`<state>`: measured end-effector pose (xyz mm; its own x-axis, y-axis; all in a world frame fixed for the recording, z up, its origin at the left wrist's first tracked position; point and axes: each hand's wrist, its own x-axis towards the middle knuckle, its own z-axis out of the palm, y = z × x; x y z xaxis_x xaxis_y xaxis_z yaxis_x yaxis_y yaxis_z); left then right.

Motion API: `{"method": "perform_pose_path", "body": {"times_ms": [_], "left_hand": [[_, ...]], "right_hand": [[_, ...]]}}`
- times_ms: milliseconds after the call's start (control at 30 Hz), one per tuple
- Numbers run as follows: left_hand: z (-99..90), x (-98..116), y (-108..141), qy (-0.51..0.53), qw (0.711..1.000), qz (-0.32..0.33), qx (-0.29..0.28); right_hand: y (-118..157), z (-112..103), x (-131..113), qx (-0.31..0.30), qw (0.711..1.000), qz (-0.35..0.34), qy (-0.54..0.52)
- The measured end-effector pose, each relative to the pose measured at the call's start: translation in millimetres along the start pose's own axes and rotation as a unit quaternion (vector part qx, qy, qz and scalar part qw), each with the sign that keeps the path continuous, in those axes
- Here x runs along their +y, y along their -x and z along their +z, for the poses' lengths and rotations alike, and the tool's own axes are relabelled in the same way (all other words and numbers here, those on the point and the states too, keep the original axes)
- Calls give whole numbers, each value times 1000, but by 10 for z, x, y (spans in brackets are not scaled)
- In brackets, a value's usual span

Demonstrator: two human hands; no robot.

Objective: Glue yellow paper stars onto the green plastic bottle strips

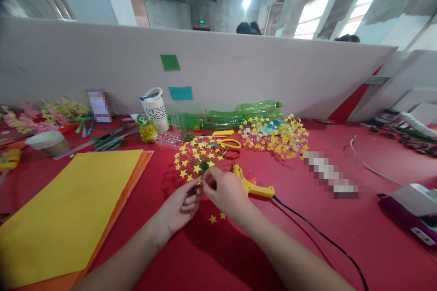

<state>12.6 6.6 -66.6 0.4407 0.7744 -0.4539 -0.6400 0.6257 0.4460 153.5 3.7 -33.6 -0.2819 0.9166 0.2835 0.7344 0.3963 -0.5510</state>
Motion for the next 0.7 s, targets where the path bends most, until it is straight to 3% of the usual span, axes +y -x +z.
{"method": "perform_pose_path", "body": {"times_ms": [700], "left_hand": [[-2,-14,11,-12,1000,9,-7]], "right_hand": [[24,25,-6,31,998,-8,47]]}}
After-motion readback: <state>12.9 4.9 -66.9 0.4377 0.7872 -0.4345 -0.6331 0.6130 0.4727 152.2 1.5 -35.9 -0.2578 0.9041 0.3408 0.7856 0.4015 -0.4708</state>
